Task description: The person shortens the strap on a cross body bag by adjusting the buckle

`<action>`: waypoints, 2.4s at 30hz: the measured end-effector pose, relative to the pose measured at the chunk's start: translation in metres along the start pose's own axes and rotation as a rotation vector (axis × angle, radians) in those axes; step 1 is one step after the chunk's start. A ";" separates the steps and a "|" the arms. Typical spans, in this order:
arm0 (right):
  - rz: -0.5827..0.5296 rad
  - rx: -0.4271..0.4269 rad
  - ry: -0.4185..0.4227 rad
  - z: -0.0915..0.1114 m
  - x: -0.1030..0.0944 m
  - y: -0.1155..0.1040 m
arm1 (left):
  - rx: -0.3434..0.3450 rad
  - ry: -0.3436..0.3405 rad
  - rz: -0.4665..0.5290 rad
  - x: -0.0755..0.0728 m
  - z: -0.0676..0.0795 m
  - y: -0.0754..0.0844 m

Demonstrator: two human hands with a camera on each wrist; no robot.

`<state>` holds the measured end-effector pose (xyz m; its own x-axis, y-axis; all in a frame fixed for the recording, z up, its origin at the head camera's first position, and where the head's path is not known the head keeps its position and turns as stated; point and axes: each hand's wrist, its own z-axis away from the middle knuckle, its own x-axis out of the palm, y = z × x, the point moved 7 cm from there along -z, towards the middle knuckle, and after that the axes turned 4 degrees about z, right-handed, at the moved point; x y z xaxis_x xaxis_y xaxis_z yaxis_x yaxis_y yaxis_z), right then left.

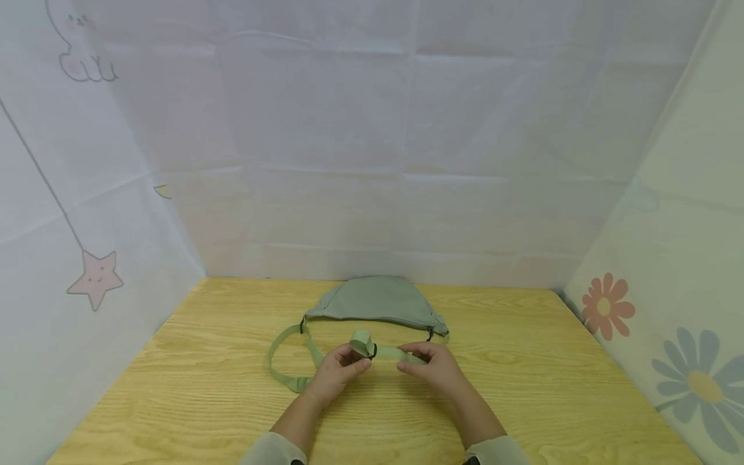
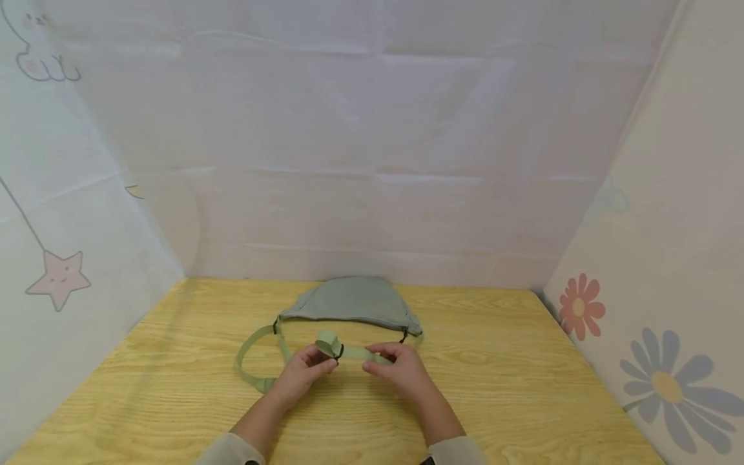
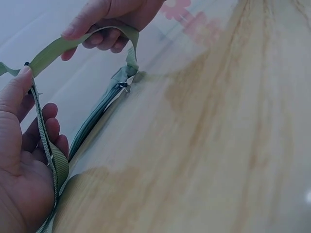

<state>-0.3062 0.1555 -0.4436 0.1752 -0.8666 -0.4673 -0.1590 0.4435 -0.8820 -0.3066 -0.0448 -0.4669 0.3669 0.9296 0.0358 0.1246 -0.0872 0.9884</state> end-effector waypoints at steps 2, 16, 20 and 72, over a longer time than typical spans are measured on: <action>0.017 -0.005 0.002 -0.001 0.000 -0.001 | -0.002 -0.004 0.002 0.001 0.000 0.000; 0.058 -0.049 -0.022 -0.010 0.016 -0.012 | -0.033 -0.007 -0.063 0.003 0.000 -0.004; 0.051 -0.051 -0.031 -0.013 0.022 -0.015 | -0.030 -0.013 -0.061 0.004 -0.001 -0.004; 0.148 -0.043 0.088 0.007 -0.006 -0.002 | -0.039 0.003 -0.014 0.001 -0.002 -0.004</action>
<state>-0.3002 0.1615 -0.4391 0.0610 -0.8102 -0.5830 -0.2184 0.5591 -0.7998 -0.3082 -0.0426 -0.4703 0.3626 0.9317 0.0227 0.0939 -0.0608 0.9937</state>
